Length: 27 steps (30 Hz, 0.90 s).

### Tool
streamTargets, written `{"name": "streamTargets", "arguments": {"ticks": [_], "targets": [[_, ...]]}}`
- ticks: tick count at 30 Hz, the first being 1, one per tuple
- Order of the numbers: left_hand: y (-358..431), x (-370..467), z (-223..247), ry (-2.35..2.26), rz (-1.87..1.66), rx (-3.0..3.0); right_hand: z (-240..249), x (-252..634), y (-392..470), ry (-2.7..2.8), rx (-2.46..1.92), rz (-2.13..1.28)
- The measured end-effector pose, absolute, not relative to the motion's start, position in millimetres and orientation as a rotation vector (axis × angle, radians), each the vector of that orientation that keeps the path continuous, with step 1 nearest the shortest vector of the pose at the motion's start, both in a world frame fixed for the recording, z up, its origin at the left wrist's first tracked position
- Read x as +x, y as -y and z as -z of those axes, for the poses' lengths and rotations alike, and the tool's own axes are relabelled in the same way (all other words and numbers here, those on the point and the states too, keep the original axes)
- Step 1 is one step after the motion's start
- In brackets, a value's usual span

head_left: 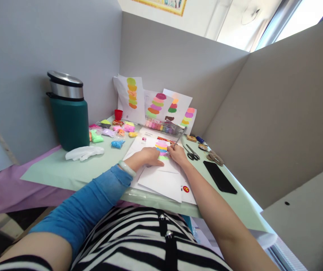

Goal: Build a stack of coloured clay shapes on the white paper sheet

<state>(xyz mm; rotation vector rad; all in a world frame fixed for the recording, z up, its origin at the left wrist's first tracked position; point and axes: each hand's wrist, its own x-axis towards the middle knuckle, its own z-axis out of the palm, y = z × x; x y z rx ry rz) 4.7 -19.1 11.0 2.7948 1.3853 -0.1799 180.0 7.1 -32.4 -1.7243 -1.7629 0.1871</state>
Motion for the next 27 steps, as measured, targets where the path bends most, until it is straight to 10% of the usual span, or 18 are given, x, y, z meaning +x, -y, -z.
{"name": "streamTargets", "arguments": {"ticks": [27], "targets": [[17.2, 4.5, -9.4, -1.410, 0.148, 2.783, 33.3, 180.2, -8.3, 1.730, -1.715, -0.157]]}}
